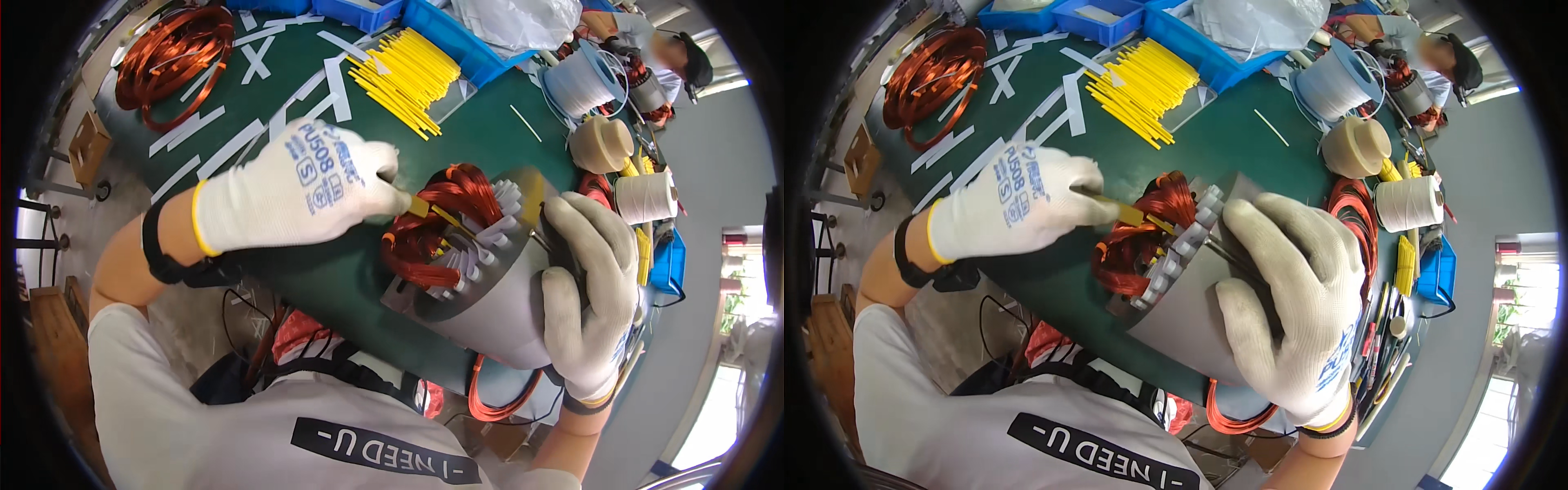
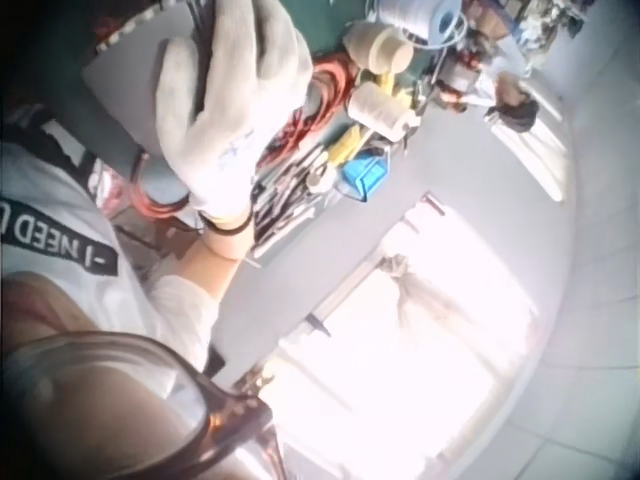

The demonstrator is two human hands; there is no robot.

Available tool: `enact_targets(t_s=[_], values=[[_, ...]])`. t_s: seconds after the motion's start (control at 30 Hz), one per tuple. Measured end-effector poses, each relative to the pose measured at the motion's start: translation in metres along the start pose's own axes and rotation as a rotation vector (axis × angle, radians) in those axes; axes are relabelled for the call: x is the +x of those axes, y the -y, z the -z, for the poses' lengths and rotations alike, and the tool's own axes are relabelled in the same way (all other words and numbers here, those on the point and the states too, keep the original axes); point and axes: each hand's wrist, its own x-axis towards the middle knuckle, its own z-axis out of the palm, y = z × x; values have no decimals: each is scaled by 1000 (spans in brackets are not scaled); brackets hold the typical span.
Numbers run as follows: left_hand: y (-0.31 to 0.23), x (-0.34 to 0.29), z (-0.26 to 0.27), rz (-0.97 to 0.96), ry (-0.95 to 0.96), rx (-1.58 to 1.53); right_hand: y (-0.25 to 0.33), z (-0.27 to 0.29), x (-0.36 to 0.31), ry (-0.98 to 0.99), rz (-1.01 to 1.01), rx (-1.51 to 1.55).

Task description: The person inserts coils of copper wire into the slots of a motor stator, using a metal tool to guide and push the wires into place before securing them with yellow plastic strips.

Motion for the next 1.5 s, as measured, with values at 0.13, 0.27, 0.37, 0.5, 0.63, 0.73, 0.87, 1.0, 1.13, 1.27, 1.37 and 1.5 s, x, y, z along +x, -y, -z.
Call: enact_targets(t_s=[0.13, 0.27, 0.37, 0.5, 0.63, 0.73, 0.87, 1.0, 1.13, 1.27, 1.37, 1.5], values=[[-6, -2, -2, 61, -23, 33, -3, -2, -1, -9, 17, 18], [8, 5, -14, -8, -77, -98, -2, -5, 1, -35, 22, 33], [15, -1, -12, 9, -62, -93, -2, -3, 1, -26, 27, 27], [21, -2, -14, -23, -82, -120, -5, -2, 0, -14, 40, 28], [23, 5, -23, -39, -145, -219, -5, -4, -1, -27, 26, 44], [26, 7, -21, -90, -146, -211, -2, -7, -2, -42, -22, 48], [27, 10, -12, -142, -93, -33, 0, -7, -3, -56, -31, 45], [24, 23, -13, -152, -17, -116, -2, -6, -4, -31, -42, 53], [19, 25, -9, -171, 23, 8, -2, -6, -6, -26, -53, 35], [18, 31, -5, -249, -10, 84, 0, -6, 0, -20, -62, 71], [18, 34, -11, -265, -38, 73, -1, -5, 3, -25, -25, 89], [22, 20, -18, -268, -108, 0, -5, -4, -2, -37, -1, 69]])
